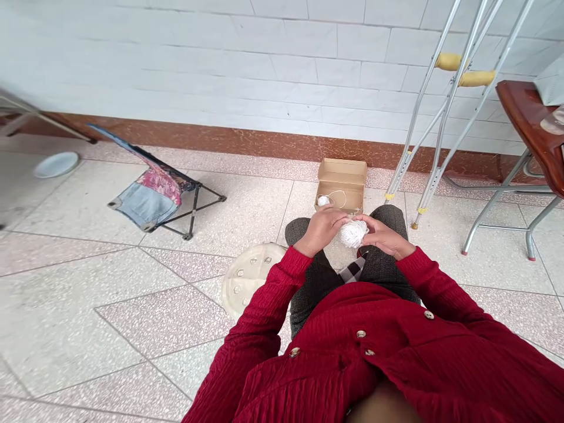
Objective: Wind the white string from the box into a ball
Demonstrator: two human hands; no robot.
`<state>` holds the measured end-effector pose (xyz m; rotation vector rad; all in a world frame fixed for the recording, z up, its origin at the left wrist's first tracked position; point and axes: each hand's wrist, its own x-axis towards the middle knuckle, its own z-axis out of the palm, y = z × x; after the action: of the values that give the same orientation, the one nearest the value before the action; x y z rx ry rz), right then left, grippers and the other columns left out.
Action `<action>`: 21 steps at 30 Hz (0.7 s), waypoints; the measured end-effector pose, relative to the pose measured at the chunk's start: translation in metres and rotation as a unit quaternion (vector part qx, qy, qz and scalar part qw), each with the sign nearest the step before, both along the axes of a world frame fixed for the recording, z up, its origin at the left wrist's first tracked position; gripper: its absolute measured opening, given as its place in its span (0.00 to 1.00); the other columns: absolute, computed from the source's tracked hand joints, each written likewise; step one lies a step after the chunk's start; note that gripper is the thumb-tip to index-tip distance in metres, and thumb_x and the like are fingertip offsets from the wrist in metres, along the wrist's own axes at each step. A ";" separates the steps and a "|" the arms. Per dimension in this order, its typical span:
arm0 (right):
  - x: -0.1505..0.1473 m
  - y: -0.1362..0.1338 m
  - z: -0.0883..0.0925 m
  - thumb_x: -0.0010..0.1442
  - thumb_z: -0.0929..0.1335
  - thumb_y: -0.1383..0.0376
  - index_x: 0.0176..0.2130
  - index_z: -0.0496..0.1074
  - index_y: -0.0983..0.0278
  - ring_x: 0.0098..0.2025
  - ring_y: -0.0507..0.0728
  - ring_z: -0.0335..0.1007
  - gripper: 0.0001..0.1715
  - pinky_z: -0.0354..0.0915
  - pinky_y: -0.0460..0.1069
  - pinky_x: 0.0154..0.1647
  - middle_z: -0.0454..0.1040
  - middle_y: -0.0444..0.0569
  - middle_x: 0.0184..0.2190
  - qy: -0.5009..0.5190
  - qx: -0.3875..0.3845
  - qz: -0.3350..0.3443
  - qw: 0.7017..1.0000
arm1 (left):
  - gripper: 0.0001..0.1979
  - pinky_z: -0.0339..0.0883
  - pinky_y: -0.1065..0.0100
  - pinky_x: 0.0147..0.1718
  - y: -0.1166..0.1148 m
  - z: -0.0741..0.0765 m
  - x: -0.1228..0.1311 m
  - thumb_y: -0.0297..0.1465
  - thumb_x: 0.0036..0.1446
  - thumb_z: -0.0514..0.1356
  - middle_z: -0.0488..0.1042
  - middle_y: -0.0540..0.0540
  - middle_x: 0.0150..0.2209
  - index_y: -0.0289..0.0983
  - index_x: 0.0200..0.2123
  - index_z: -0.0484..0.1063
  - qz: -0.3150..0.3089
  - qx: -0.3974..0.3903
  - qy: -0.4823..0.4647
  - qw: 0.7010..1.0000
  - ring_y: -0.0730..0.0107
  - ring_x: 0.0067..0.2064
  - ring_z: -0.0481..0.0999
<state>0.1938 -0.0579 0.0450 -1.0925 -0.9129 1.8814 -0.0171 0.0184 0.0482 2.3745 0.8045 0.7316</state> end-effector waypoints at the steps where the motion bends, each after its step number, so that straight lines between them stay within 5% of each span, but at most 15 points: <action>1: 0.000 -0.002 0.004 0.41 0.78 0.71 0.51 0.72 0.57 0.39 0.53 0.70 0.37 0.70 0.47 0.40 0.74 0.41 0.39 0.019 -0.007 0.005 1.000 | 0.13 0.65 0.55 0.60 0.001 -0.003 0.000 0.35 0.71 0.57 0.83 0.45 0.39 0.38 0.37 0.80 0.013 -0.014 -0.010 1.000 0.62 0.44 0.80; 5: -0.002 -0.003 0.019 0.39 0.79 0.70 0.50 0.73 0.57 0.40 0.56 0.73 0.37 0.75 0.52 0.40 0.75 0.44 0.42 0.076 -0.003 0.011 0.997 | 0.13 0.71 0.61 0.50 0.002 -0.019 0.002 0.35 0.68 0.58 0.84 0.44 0.40 0.37 0.36 0.82 0.066 -0.132 -0.065 0.987 0.61 0.44 0.80; 8: 0.001 0.009 0.027 0.40 0.79 0.67 0.49 0.72 0.57 0.41 0.57 0.74 0.35 0.76 0.54 0.40 0.76 0.46 0.46 0.076 0.026 -0.063 0.995 | 0.15 0.72 0.64 0.44 -0.006 -0.030 0.008 0.35 0.66 0.58 0.84 0.47 0.35 0.35 0.35 0.82 0.080 -0.241 -0.087 0.963 0.62 0.40 0.81; 13: 0.014 0.041 0.020 0.45 0.77 0.59 0.47 0.69 0.57 0.39 0.56 0.71 0.30 0.71 0.51 0.37 0.74 0.45 0.43 -0.100 0.099 -0.194 0.971 | 0.13 0.72 0.65 0.48 -0.028 -0.038 0.019 0.37 0.65 0.61 0.85 0.47 0.37 0.36 0.34 0.83 0.051 -0.320 -0.099 0.941 0.64 0.41 0.82; 17: 0.022 0.054 -0.004 0.41 0.77 0.60 0.47 0.68 0.59 0.41 0.58 0.68 0.33 0.68 0.55 0.45 0.69 0.45 0.42 -0.339 0.180 -0.233 0.893 | 0.13 0.72 0.64 0.47 -0.033 -0.032 0.017 0.36 0.66 0.60 0.84 0.46 0.38 0.37 0.35 0.82 0.017 -0.297 -0.064 0.953 0.64 0.42 0.81; 21: 0.018 0.041 -0.027 0.41 0.76 0.62 0.49 0.71 0.59 0.44 0.60 0.66 0.33 0.66 0.58 0.50 0.65 0.47 0.45 -0.486 0.202 -0.166 0.834 | 0.12 0.68 0.57 0.55 -0.021 -0.020 0.007 0.32 0.66 0.60 0.81 0.47 0.33 0.37 0.31 0.79 0.005 -0.157 0.014 0.988 0.64 0.38 0.78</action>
<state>0.2121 -0.0168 0.0177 -1.8043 -1.4523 0.7013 -0.0104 -0.0030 0.0286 2.1030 0.8749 0.5328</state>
